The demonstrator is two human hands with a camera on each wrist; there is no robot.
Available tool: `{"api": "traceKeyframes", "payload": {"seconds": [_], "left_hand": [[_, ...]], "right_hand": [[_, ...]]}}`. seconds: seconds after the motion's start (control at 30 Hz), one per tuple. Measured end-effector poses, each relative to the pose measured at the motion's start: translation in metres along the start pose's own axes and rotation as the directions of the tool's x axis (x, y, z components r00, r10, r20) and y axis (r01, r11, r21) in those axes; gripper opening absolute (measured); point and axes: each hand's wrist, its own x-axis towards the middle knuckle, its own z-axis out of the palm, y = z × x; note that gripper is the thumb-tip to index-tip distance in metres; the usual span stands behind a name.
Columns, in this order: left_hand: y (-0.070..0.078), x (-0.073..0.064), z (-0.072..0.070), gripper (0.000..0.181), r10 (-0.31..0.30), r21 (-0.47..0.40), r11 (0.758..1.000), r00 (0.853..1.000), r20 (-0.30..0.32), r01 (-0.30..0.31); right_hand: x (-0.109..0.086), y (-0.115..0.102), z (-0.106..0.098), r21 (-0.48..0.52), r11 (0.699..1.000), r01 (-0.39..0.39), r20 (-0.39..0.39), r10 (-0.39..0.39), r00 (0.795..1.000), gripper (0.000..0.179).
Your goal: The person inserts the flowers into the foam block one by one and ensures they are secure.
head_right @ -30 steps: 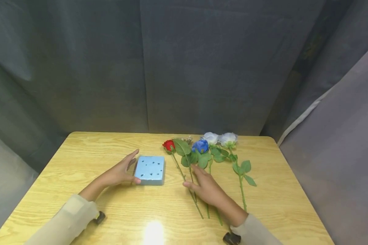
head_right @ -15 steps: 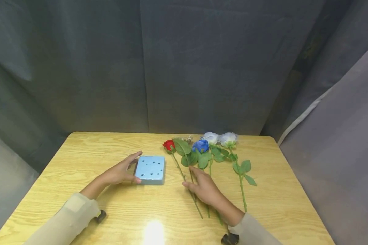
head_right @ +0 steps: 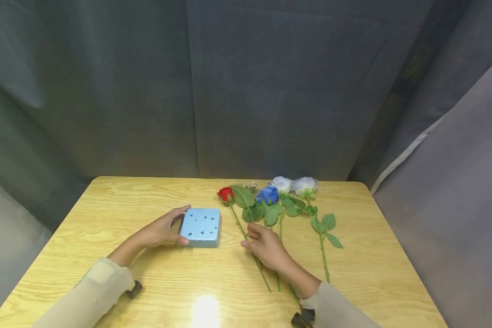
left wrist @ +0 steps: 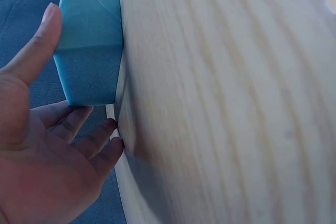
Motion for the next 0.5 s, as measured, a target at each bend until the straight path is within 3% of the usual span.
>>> {"api": "traceKeyframes", "payload": {"seconds": [0.33,0.5], "left_hand": [[-0.003,-0.001,0.000,0.115,0.004,-0.030,1.000,1.000,0.009,-0.004],[-0.003,-0.001,0.001,0.115,0.002,-0.036,0.999,1.000,0.010,-0.001]], "right_hand": [[0.007,0.000,0.009,0.054,0.996,-0.066,-0.084,0.070,0.994,0.060],[0.013,-0.002,0.015,-0.023,0.997,-0.075,-0.142,0.071,0.987,0.055]]}}
